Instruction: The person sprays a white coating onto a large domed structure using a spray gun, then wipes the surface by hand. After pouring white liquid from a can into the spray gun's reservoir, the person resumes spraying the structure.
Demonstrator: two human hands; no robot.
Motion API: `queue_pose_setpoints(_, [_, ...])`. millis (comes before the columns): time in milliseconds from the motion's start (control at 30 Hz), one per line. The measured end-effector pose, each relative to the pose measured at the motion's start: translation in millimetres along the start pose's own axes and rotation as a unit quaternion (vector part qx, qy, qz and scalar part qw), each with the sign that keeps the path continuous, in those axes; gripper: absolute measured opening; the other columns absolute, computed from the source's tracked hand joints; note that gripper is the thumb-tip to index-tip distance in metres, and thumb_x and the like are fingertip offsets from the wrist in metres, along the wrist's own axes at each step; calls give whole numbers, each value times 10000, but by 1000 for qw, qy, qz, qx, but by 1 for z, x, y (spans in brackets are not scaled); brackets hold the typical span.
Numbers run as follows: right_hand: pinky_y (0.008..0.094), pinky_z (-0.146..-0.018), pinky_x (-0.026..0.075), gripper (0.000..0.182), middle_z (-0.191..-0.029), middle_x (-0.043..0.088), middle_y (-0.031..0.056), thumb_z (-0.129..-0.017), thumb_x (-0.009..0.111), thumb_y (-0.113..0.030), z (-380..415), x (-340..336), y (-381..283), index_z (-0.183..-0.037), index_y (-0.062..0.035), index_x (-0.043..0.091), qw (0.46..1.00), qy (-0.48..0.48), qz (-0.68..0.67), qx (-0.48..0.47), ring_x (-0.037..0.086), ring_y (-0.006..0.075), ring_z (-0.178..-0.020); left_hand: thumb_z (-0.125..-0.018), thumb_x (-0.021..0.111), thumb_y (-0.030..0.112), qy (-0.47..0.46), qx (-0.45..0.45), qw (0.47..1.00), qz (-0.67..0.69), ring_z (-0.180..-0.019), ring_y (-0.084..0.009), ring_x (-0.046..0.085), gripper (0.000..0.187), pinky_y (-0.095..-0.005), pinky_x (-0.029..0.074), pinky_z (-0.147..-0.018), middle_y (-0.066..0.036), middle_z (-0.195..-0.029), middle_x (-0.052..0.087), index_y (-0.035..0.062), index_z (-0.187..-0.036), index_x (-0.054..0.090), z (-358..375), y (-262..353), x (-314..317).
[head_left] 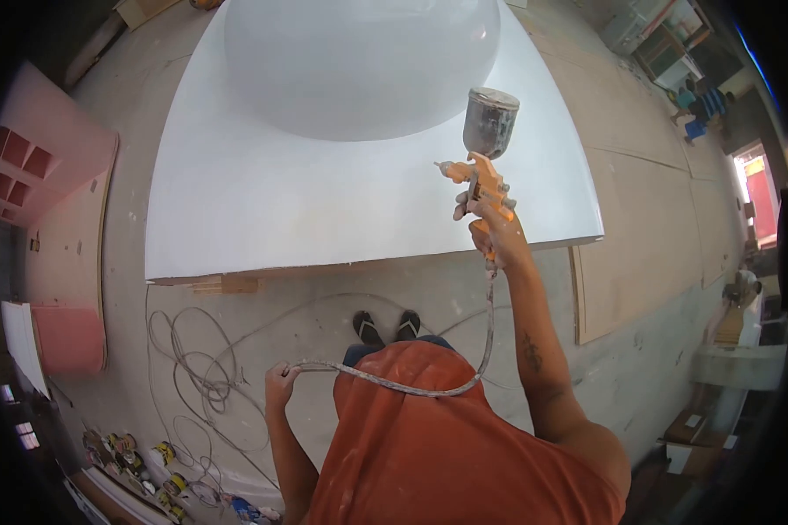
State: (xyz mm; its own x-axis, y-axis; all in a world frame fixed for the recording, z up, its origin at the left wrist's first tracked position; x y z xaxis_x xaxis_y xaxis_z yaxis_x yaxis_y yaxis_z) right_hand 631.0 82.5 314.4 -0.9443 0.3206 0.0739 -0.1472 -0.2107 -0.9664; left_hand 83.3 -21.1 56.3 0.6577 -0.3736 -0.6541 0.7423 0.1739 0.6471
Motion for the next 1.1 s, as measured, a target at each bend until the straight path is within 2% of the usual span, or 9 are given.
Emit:
queue_pose_setpoints(67, [214,-366,286,240,-874,682,47,-949,620,-187,19,3,-17,-1118,-17,635,1000,-2,-30,5,342,30,-404,-884,734,270,-83,36,996,-5,-759,-328,617,264,-418,472,-697,-197,-826,656,10,-894,697,15,23,2])
queue_pose_setpoints(200, [288,-664,494,265,-947,708,67,-935,650,-161,34,46,9,-1134,14,657,986,12,160,-39,611,116,-728,-919,664,218,-324,60,933,-143,-1165,-366,627,310,-424,488,-1022,-196,-1200,693,71,-1182,737,-2,26,7])
queue_pose_setpoints(267, [310,-741,496,263,-951,709,70,-931,648,-151,47,67,21,-1127,24,659,987,9,157,-36,624,142,-821,-938,636,206,-288,144,943,-84,-1201,-368,616,325,-428,484,-1042,-196,-1258,674,79,-1229,710,-31,24,29])
queue_pose_setpoints(367, [335,-794,502,248,-939,706,73,-927,642,-134,62,86,44,-1110,32,664,987,0,152,-48,637,168,-886,-1056,514,189,-200,171,940,220,-1231,-293,629,349,-378,476,-1058,-163,-1339,657,12,-1329,638,-48,206,-6])
queue_pose_setpoints(433, [339,-770,507,236,-923,701,71,-925,637,-126,71,97,49,-1100,30,667,988,-11,142,-61,636,167,-857,-1120,402,352,-222,70,794,561,-1227,-269,626,514,-412,470,-1059,-164,-1319,654,-12,-1473,485,-58,277,-1])
queue_pose_setpoints(600, [376,-719,518,235,-922,714,122,-917,648,-126,103,128,51,-1109,6,675,962,-40,217,-159,664,239,-783,-1129,334,406,-259,47,678,686,-1100,-248,652,525,-424,498,-950,-192,-1272,665,-25,-1357,528,-64,351,1])
queue_pose_setpoints(867, [354,-761,514,258,-910,713,120,-918,659,-120,116,120,74,-1138,14,672,981,-13,171,-93,655,213,-805,-1136,295,398,-226,24,675,702,-1001,-233,652,505,-389,501,-880,-162,-1157,659,-25,-1258,542,-51,361,18])
queue_pose_setpoints(933, [351,-772,513,255,-916,714,104,-920,663,-119,118,118,76,-1136,17,669,983,-9,160,-85,645,193,-817,-1130,259,439,-204,5,702,682,-712,-101,499,473,-277,358,-582,-29,-981,670,72,-1151,558,-45,365,16])
queue_pose_setpoints(1100, [338,-802,509,275,-955,720,92,-919,666,-123,120,112,78,-1159,11,674,990,-12,134,-50,640,179,-858,-1139,243,407,-224,49,692,685,-950,-213,629,501,-385,500,-814,-170,-1194,651,7,-1243,527,-52,356,29])
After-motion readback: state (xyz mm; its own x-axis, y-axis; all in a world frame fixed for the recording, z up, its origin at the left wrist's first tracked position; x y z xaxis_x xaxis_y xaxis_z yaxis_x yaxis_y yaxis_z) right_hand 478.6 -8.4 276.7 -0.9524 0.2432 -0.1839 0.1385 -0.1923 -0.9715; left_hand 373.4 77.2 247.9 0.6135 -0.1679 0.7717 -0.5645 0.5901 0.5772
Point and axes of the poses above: each hand's wrist, its own z-axis away from the middle knuckle, its own x-axis out of the palm, y = z × x, the point moved 3 cm from there along -z, towards the middle knuckle
